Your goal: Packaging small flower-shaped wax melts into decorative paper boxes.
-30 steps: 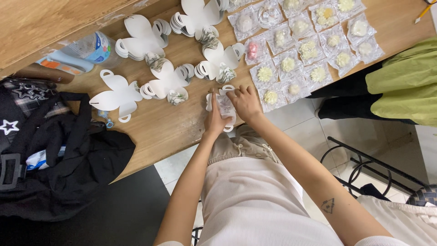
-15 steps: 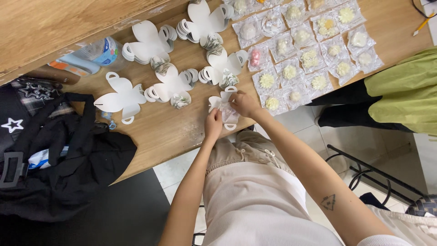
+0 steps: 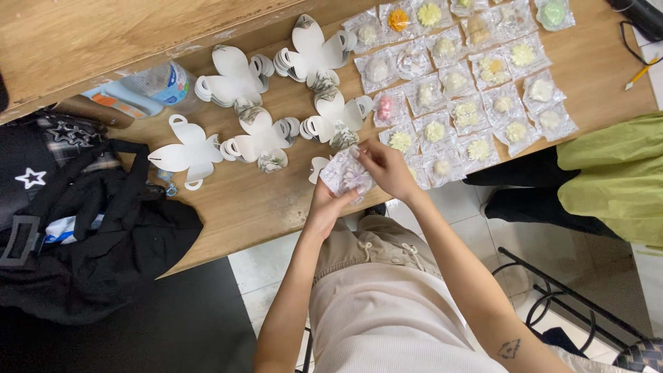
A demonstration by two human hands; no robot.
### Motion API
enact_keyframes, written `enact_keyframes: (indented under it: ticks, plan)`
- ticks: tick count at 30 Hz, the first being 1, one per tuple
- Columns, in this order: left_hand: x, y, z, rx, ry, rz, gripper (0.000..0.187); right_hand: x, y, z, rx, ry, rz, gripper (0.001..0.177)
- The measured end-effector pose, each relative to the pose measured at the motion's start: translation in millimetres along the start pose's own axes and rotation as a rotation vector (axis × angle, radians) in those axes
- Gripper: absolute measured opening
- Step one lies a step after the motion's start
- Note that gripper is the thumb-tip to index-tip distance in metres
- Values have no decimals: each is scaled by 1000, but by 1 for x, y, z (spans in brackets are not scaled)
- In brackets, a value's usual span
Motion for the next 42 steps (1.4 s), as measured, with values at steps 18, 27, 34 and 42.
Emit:
enact_keyframes:
  ticks: [18, 27, 34, 42]
  plan:
    - [19, -18, -91, 73, -116, 93, 71, 65, -19, 84, 132, 273, 6, 17]
    - [21, 6, -82, -8, -164, 57, 64, 80, -71, 76, 328, 501, 136, 12]
    - [27, 10, -79, -129, -213, 198, 56, 85, -56, 61, 324, 277, -149, 25]
    - [34, -10, -103, -193, -324, 289, 56, 115, -32, 67, 122, 261, 8, 25]
Point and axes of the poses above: each hand's wrist, its own x-axis away from the middle knuckle, its own z-axis out of the back of the hand, y = z × x, the point moved 10 cm from there along -x, towards the middle knuckle, and after that the axes turned 7 degrees about -y, right-handed, at the moved point
